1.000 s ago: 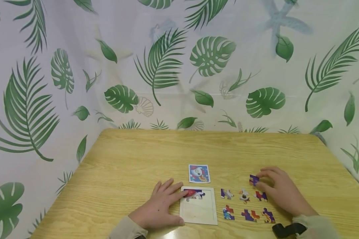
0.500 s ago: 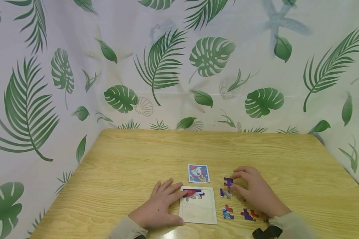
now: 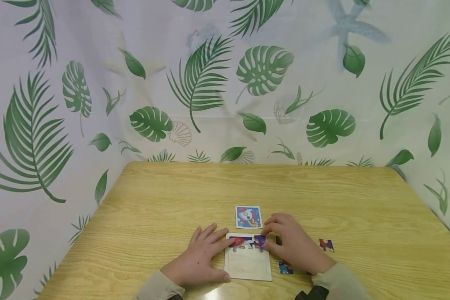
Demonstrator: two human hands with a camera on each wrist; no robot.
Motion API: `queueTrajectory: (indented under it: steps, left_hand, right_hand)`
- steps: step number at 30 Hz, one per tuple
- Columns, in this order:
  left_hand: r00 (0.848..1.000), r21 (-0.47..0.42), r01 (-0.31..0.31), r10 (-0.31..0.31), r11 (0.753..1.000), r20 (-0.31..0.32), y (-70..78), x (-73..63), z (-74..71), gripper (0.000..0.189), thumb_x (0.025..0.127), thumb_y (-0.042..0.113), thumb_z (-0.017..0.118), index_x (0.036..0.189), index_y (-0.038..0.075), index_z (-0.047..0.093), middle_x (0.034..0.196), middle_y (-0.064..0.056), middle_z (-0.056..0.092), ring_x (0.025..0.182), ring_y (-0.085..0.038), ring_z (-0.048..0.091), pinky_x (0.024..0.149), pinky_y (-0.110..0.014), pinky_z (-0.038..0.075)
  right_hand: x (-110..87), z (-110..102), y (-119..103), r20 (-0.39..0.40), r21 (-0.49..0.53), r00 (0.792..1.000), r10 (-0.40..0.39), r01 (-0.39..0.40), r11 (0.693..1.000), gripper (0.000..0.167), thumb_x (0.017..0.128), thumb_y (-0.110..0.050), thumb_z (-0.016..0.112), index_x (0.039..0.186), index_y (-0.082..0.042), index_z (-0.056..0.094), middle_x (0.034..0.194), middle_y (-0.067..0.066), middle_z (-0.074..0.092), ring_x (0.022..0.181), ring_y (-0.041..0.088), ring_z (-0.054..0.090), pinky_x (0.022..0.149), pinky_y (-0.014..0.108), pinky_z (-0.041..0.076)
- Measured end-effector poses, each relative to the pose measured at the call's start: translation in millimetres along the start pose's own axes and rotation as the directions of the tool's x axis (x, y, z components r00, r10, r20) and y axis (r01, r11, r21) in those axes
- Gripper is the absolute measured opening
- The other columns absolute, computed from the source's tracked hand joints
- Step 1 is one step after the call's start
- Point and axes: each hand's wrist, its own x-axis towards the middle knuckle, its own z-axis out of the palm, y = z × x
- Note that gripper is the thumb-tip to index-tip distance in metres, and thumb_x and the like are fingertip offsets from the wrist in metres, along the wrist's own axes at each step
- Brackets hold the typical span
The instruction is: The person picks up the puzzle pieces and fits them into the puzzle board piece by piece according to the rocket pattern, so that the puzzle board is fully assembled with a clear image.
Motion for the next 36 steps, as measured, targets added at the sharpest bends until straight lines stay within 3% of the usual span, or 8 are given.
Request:
queueTrajectory:
  steps: [9,17,24,36]
  left_hand:
    - [1.000,-0.016,0.003,-0.003,1.000,0.008,0.8,-0.2,-1.0,0.087,0.087,0.064,0.067,0.159,0.027,0.036,0.166,0.000,0.026,0.154,-0.035,0.006,0.117,-0.067,0.000]
    - [1.000,-0.020,0.014,-0.014,1.000,0.016,1.0,0.3,-1.6,0.087,0.087,0.065,0.066,0.159,0.027,0.036,0.166,0.000,0.025,0.154,-0.033,0.006,0.117,-0.065,0.000]
    - [1.000,-0.025,-0.002,0.002,1.000,0.003,0.3,0.4,0.3,0.087,0.086,0.063,0.068,0.159,0.026,0.037,0.166,0.001,0.025,0.154,-0.034,0.006,0.117,-0.066,-0.001]
    - [1.000,-0.028,0.024,-0.023,0.999,0.012,-0.8,0.3,-0.4,0.092,0.084,0.065,0.069,0.159,0.022,0.037,0.165,0.004,0.025,0.154,-0.032,0.007,0.118,-0.063,-0.001]
  right_hand:
    - [1.9,5.1,-6.3,0.003,-0.038,1.000,0.014,-0.014,0.999,0.014,0.085,-0.025,0.082,0.094,-0.027,0.072,0.117,-0.004,0.061,0.121,0.028,0.052,0.105,0.056,0.041]
    - [0.6,4.7,-7.3,0.011,-0.043,0.999,0.035,-0.035,0.998,0.017,0.085,-0.030,0.082,0.100,-0.028,0.074,0.114,-0.008,0.059,0.116,0.021,0.052,0.103,0.052,0.044]
    - [-2.8,6.1,-6.4,0.037,-0.039,0.999,0.014,-0.013,0.999,0.018,0.087,-0.030,0.081,0.104,-0.030,0.077,0.122,-0.004,0.061,0.132,0.031,0.046,0.109,0.060,0.037]
    - [-2.9,6.1,-7.0,0.048,-0.041,0.998,0.043,-0.041,0.998,0.018,0.087,-0.030,0.081,0.105,-0.030,0.077,0.124,-0.003,0.061,0.136,0.034,0.043,0.110,0.062,0.035]
